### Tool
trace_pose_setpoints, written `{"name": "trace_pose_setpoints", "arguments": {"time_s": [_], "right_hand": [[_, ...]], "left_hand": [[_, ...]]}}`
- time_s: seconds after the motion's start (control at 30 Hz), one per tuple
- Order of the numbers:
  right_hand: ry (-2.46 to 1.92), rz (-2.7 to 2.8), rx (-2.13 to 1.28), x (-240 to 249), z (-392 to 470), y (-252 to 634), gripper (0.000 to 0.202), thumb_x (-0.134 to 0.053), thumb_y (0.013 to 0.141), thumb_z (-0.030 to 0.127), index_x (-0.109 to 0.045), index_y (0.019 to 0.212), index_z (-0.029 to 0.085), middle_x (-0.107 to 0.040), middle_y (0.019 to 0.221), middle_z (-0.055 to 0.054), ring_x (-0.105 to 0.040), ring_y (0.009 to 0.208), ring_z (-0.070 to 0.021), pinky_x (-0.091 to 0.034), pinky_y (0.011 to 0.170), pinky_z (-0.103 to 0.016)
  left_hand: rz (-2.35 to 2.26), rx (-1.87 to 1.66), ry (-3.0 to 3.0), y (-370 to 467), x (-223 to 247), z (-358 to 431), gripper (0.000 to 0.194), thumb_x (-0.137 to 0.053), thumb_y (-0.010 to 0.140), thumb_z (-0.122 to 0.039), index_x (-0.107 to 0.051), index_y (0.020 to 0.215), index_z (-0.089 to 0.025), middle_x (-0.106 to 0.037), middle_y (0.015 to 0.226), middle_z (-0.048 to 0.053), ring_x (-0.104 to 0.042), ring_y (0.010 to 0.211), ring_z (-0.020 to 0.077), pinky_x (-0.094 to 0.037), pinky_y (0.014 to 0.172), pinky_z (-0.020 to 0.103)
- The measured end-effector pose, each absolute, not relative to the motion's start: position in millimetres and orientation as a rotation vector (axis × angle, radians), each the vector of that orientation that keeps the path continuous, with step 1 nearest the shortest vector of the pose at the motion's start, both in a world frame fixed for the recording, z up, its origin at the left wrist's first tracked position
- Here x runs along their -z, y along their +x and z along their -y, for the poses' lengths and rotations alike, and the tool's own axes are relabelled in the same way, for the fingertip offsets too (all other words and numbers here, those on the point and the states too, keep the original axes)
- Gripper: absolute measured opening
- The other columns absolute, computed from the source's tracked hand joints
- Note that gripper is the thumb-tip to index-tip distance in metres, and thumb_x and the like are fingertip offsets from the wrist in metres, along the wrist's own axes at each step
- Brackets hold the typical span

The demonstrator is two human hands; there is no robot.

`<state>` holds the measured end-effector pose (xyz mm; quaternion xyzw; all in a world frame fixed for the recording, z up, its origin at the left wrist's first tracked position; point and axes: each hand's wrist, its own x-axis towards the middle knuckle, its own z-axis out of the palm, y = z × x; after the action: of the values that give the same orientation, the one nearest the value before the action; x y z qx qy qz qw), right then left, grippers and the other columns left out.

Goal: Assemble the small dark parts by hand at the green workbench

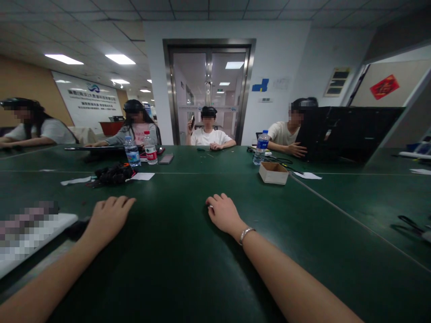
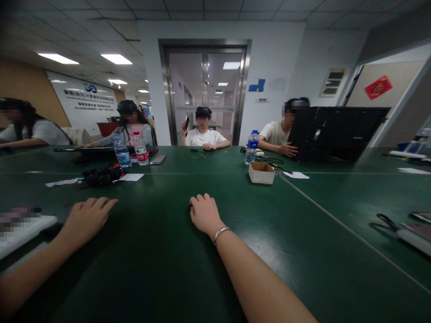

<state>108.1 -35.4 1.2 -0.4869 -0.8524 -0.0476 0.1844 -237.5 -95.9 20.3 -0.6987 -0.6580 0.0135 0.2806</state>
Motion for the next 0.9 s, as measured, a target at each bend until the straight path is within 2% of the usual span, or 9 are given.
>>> {"name": "trace_pose_setpoints", "arguments": {"time_s": [0.1,0.2,0.3,0.4,0.53,0.7,0.9], "right_hand": [[-1.366,2.404,0.086,-2.8,35.8,109.3,0.02,-0.045,0.089,0.025,-0.059,0.102,0.021,-0.061,0.099,-0.008,-0.049,0.09,-0.0225,-0.037,0.074,-0.034],[-1.373,2.384,0.093,-3.7,37.5,110.2,0.019,-0.047,0.086,0.025,-0.057,0.102,0.02,-0.061,0.099,-0.008,-0.048,0.091,-0.0229,-0.037,0.075,-0.035],[-1.391,2.346,0.119,-3.2,38.8,109.3,0.024,-0.051,0.081,0.023,-0.053,0.105,0.018,-0.06,0.101,-0.009,-0.047,0.092,-0.0236,-0.037,0.077,-0.035],[-1.405,2.319,0.093,-2.4,38.1,109.7,0.022,-0.047,0.081,0.018,-0.051,0.102,0.016,-0.058,0.101,-0.01,-0.046,0.089,-0.0223,-0.037,0.079,-0.034],[-1.376,2.279,0.012,-2.4,36.2,112.1,0.018,-0.042,0.081,0.013,-0.048,0.097,0.016,-0.055,0.1,-0.009,-0.045,0.088,-0.0206,-0.037,0.081,-0.034],[-1.284,2.294,-0.071,-2.3,35.7,116.0,0.02,-0.041,0.078,0.01,-0.046,0.097,0.017,-0.052,0.1,-0.008,-0.044,0.089,-0.0198,-0.037,0.083,-0.034],[-1.171,2.276,-0.23,-1.7,32.7,126.0,0.026,-0.042,0.072,0.007,-0.044,0.096,0.018,-0.049,0.101,-0.007,-0.044,0.089,-0.0187,-0.039,0.083,-0.033]], "left_hand": [[1.568,0.188,-2.216,-189.7,-14.7,77.5,0.042,-0.037,0.085,-0.011,-0.056,0.121,-0.022,-0.06,0.116,0.012,-0.054,0.103,0.0259,-0.041,0.085,0.041],[1.511,0.422,-2.468,-130.9,-9.7,61.0,0.038,-0.041,0.087,-0.018,-0.052,0.123,-0.024,-0.058,0.113,0.008,-0.055,0.098,0.0213,-0.043,0.084,0.035],[1.503,0.659,-2.656,-72.3,-5.3,48.1,0.039,-0.046,0.086,-0.024,-0.047,0.125,-0.023,-0.055,0.117,0.008,-0.053,0.105,0.0206,-0.042,0.091,0.035],[1.599,0.788,-2.733,-32.2,-2.1,36.8,0.033,-0.043,0.084,-0.018,-0.049,0.117,-0.018,-0.057,0.114,0.011,-0.054,0.102,0.0214,-0.042,0.091,0.036],[1.693,0.918,-2.843,-20.0,2.2,25.1,0.029,-0.046,0.08,-0.013,-0.053,0.107,-0.019,-0.061,0.109,0.01,-0.057,0.098,0.0215,-0.044,0.089,0.036],[1.69,1.098,-2.944,-29.8,9.4,20.3,0.031,-0.053,0.076,-0.015,-0.054,0.106,-0.021,-0.064,0.105,0.007,-0.059,0.097,0.0211,-0.045,0.089,0.037],[1.627,1.062,-2.993,-29.8,1.5,28.2,0.031,-0.055,0.075,-0.021,-0.057,0.106,-0.021,-0.065,0.101,0.006,-0.058,0.095,0.0218,-0.046,0.088,0.037]]}}
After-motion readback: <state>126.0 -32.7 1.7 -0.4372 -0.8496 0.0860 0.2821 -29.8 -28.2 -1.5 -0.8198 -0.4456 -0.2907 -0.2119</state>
